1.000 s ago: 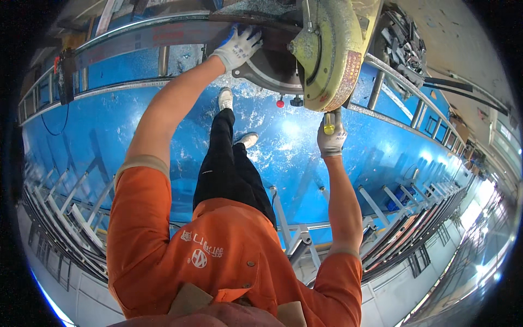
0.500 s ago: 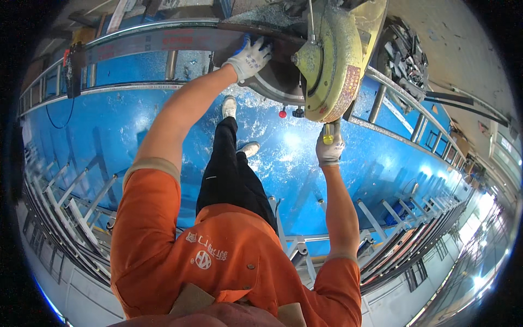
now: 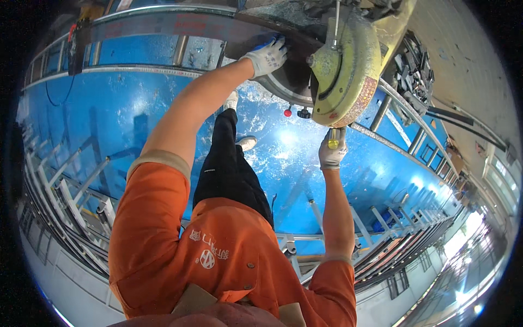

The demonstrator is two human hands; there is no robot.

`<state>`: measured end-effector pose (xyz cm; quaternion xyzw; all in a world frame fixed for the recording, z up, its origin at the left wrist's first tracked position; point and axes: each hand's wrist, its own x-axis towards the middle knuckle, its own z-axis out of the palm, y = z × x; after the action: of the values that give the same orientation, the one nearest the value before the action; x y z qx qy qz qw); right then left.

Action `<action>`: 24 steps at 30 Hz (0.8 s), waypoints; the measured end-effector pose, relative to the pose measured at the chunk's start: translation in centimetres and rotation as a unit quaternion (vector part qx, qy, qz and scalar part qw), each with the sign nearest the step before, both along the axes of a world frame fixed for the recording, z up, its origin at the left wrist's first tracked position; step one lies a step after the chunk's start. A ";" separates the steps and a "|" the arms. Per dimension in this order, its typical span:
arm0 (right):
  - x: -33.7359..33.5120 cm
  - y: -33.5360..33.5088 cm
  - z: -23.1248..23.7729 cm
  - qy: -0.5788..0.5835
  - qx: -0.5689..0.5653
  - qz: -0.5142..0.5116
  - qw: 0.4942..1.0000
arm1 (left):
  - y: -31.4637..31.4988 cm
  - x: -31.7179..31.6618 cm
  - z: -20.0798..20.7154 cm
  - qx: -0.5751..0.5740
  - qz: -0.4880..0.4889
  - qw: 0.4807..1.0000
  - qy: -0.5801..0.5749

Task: Assembling and fitting metal components into a structural frame using a saw and mallet.

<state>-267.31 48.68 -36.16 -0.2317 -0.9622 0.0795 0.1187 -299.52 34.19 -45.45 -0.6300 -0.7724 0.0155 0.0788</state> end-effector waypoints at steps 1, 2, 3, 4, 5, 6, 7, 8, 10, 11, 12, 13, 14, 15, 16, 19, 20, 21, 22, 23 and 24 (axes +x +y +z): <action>0.1 0.0 -0.1 0.007 -0.033 -0.017 0.999 | 0.1 0.0 -0.2 0.003 -0.006 1.000 0.009; 0.3 0.0 -0.1 0.013 -0.066 -0.034 0.997 | 0.2 0.0 -0.4 0.006 -0.012 1.000 0.018; 0.4 0.0 -0.1 0.019 -0.099 -0.052 0.994 | 0.3 0.0 -0.5 0.009 -0.018 0.999 0.027; 0.5 0.1 -0.1 0.026 -0.132 -0.070 0.988 | 0.2 0.0 -0.5 0.012 -0.025 0.999 0.037; 0.5 0.2 0.0 0.023 -0.130 -0.067 0.989 | 0.2 0.1 -0.4 0.013 -0.021 0.999 0.035; 0.6 0.2 0.1 0.022 -0.125 -0.059 0.990 | 0.3 0.1 -0.3 -0.002 -0.027 0.999 0.033; 0.6 0.3 0.3 0.022 -0.121 -0.051 0.991 | 0.3 0.1 0.0 -0.018 -0.032 0.999 0.032; 0.6 0.4 0.4 0.022 -0.116 -0.044 0.992 | 0.4 0.1 0.2 -0.034 -0.038 0.998 0.032; 0.3 0.4 0.8 0.026 -0.110 -0.033 0.993 | 0.5 0.0 0.5 -0.048 -0.041 0.997 0.035; 0.1 0.4 1.3 0.031 -0.121 -0.033 0.992 | 0.5 -0.1 0.5 -0.059 -0.044 0.997 0.025; 0.1 0.4 1.8 0.036 -0.132 -0.033 0.990 | 0.5 -0.1 0.4 -0.069 -0.048 0.996 0.016; 0.1 0.4 2.4 0.041 -0.143 -0.034 0.988 | 0.6 -0.2 0.3 -0.079 -0.052 0.996 0.007; 0.0 0.4 2.9 0.047 -0.153 -0.035 0.986 | 0.6 -0.3 0.4 -0.089 -0.056 0.994 -0.002; -0.1 0.3 3.6 0.051 -0.151 -0.039 0.987 | 0.9 -0.3 0.6 -0.086 -0.060 0.994 0.002; -0.2 0.3 4.4 0.047 -0.153 -0.054 0.986 | 1.0 -0.3 0.8 -0.084 -0.063 0.994 0.007; -1.1 -0.1 7.3 0.035 -0.164 -0.097 0.981 | 0.7 -0.2 1.4 -0.083 -0.070 0.994 0.024; -1.4 -0.1 8.5 0.039 -0.164 -0.099 0.981 | 0.6 -0.2 1.3 -0.082 -0.073 0.994 0.027; -1.9 -0.1 9.8 0.033 -0.173 -0.100 0.979 | 0.6 -0.2 1.0 -0.075 -0.071 0.994 0.028; -2.5 -0.1 10.9 0.027 -0.184 -0.098 0.978 | 0.4 -0.3 0.5 -0.069 -0.066 0.995 0.030; -2.8 0.0 11.7 0.021 -0.194 -0.098 0.976 | 0.4 -0.3 0.0 -0.062 -0.063 0.996 0.030; -3.0 0.0 12.0 0.014 -0.204 -0.096 0.974 | 0.3 -0.4 -0.3 -0.055 -0.058 0.996 0.031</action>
<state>-270.30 48.69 -24.20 -0.3416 -0.8971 0.2657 0.0895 -299.90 34.48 -45.79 -0.6766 -0.7296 0.0728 0.0683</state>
